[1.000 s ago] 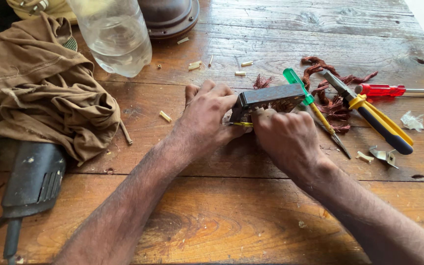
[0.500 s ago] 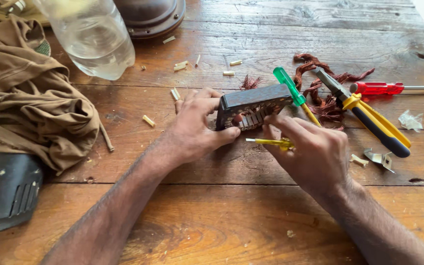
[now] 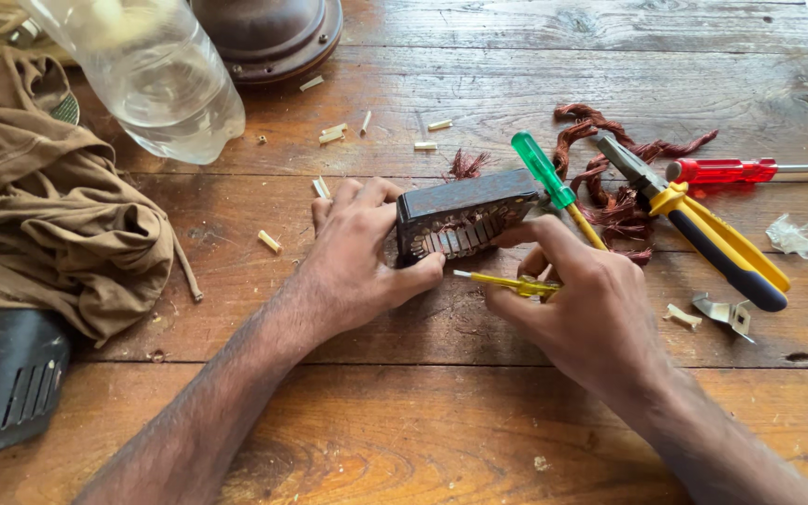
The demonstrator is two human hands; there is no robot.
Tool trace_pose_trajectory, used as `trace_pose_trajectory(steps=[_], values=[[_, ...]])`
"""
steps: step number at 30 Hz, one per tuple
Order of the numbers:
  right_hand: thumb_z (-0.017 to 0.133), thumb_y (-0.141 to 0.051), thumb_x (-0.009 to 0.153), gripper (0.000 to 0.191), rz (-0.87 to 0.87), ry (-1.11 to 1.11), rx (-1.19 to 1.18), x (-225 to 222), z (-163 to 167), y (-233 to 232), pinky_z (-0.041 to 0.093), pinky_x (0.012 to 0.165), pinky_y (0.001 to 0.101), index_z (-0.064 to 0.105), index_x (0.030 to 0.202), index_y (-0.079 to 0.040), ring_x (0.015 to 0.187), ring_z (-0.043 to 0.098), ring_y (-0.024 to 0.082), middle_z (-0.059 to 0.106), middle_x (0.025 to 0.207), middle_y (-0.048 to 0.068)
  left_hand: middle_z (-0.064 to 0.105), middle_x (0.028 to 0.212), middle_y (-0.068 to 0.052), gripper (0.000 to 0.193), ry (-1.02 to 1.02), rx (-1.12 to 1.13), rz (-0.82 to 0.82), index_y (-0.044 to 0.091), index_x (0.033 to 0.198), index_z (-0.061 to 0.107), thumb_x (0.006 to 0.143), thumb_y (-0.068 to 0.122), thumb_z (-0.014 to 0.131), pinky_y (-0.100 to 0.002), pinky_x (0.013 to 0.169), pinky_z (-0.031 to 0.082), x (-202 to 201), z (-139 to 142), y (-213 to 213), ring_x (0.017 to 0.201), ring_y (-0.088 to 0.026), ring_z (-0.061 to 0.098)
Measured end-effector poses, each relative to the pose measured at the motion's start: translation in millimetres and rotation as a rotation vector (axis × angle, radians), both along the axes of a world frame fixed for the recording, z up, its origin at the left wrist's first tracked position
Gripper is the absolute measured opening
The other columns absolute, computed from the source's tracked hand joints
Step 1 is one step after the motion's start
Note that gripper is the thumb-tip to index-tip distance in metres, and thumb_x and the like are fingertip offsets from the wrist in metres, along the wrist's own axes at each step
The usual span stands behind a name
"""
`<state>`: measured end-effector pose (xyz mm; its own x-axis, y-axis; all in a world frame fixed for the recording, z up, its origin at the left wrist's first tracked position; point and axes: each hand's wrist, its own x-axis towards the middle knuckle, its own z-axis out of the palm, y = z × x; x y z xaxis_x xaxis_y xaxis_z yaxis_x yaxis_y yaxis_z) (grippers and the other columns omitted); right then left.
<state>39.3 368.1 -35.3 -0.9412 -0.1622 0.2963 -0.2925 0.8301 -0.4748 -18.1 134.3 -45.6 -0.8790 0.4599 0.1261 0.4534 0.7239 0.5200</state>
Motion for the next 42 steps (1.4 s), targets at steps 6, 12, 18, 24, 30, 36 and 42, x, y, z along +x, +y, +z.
trace_pose_trajectory(steps=[6,12,18,24,30,36,42], values=[[0.077,-0.028,0.087,0.023,0.017,-0.197,-0.083,4,16,-2,0.065,0.063,0.0333,0.073,0.104,-0.013,0.074,0.078,0.018,0.078,0.097,0.006,0.063,0.120,-0.011,0.063,0.052,0.129,-0.036,0.013,0.136,0.055,0.081,0.032,0.079,-0.053,0.113,0.025,4,1,-3,0.125,-0.025,0.050],[0.076,-0.022,0.084,0.029,0.092,0.038,0.018,7,11,-11,0.060,0.062,0.0372,0.076,0.113,-0.014,0.072,0.075,0.023,0.075,0.095,0.007,0.071,0.117,-0.013,0.088,0.172,0.266,-0.016,0.014,0.150,0.034,0.080,0.020,0.086,-0.049,0.105,0.033,8,-9,5,0.115,-0.026,0.066],[0.077,-0.023,0.086,0.028,0.075,0.053,0.032,7,5,-14,0.058,0.059,0.0381,0.077,0.113,-0.015,0.066,0.072,0.022,0.073,0.086,0.007,0.068,0.123,-0.019,0.106,0.348,0.272,-0.016,0.010,0.156,0.016,0.080,0.020,0.089,-0.049,0.102,0.032,11,-15,7,0.118,-0.029,0.065],[0.077,-0.021,0.084,0.030,0.105,0.082,0.063,4,5,-13,0.057,0.056,0.0381,0.077,0.114,-0.016,0.063,0.070,0.021,0.071,0.083,0.006,0.066,0.127,-0.017,0.105,0.315,0.260,-0.009,0.011,0.157,0.014,0.081,0.017,0.087,-0.049,0.102,0.031,15,-11,7,0.120,-0.027,0.065],[0.077,-0.022,0.085,0.031,0.115,0.120,0.119,2,6,-17,0.055,0.053,0.0399,0.078,0.116,-0.018,0.060,0.067,0.022,0.068,0.080,0.006,0.063,0.135,-0.018,0.106,0.365,0.262,-0.006,0.012,0.156,0.015,0.080,0.018,0.088,-0.049,0.103,0.031,16,-11,7,0.125,-0.029,0.062],[0.075,-0.023,0.085,0.032,0.151,0.122,0.210,2,14,-20,0.055,0.051,0.0396,0.077,0.116,-0.017,0.059,0.067,0.023,0.068,0.081,0.006,0.065,0.130,-0.016,0.107,0.318,0.253,-0.004,0.013,0.157,0.014,0.081,0.019,0.088,-0.049,0.105,0.031,16,-11,7,0.125,-0.029,0.062],[0.072,-0.023,0.087,0.027,0.170,0.172,0.357,12,18,-27,0.055,0.049,0.0402,0.073,0.112,-0.014,0.061,0.070,0.026,0.069,0.086,0.006,0.063,0.134,-0.019,0.109,0.318,0.246,-0.027,0.012,0.157,0.012,0.078,0.018,0.088,-0.050,0.103,0.029,16,-10,6,0.125,-0.030,0.061]])
